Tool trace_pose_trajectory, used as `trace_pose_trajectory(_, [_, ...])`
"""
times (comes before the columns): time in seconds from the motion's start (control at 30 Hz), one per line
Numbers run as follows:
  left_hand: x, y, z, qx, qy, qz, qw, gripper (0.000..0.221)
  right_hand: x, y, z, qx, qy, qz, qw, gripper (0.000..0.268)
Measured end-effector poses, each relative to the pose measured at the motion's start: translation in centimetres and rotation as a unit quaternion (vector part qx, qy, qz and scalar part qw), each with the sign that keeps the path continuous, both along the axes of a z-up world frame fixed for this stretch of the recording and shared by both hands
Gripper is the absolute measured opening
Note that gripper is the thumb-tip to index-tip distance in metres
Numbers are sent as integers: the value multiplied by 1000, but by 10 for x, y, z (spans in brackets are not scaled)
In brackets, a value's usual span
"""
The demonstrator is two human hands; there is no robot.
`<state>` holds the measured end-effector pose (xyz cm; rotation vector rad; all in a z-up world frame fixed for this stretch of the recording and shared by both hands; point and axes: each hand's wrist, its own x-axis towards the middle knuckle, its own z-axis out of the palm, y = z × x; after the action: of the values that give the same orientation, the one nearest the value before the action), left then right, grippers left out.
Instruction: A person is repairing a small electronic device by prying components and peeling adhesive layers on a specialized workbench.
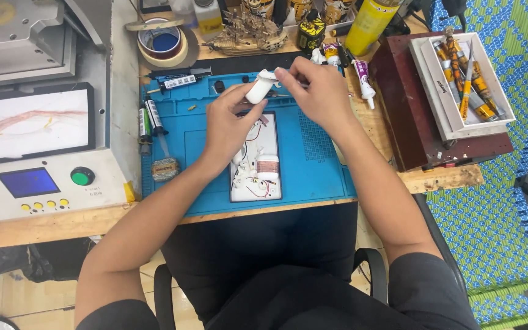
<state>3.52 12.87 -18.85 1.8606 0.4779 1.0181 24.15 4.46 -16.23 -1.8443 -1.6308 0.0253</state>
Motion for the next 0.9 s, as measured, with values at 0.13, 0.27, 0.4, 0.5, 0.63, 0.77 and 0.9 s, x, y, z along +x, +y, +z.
trace_pose_trajectory(0.13, [-2, -4, 4, -1, 5, 0, 1000, 36, -2, -4, 2, 33, 9, 29, 999, 39])
trace_pose_trajectory(0.27, [-2, -3, 1, -15, -7, -2, 1000, 33, -5, -2, -5, 20, -8, 74, 997, 34])
trace_pose_trajectory(0.4, [1, 0, 2, -71, -11, -5, 997, 31, 2, -1, 0, 47, -25, -58, 997, 40])
trace_pose_trajectory(0.5, [1, 0, -1, -48, 3, 13, 999, 34, 4, -5, 5, 94, 49, 13, 994, 32])
trace_pose_trajectory(0.63, [-1, -4, 4, -33, -9, -14, 999, 26, -6, -4, 4, 50, 0, 62, 997, 31])
trace_pose_trajectory(0.77, [0, -7, 4, -30, 2, -7, 1000, 30, 1, -2, -3, 62, 19, -2, 998, 35])
trace_pose_trajectory(0.9, [-3, -7, 7, 1, 4, 1, 1000, 29, -2, -5, 12, 78, 141, 6, 987, 37])
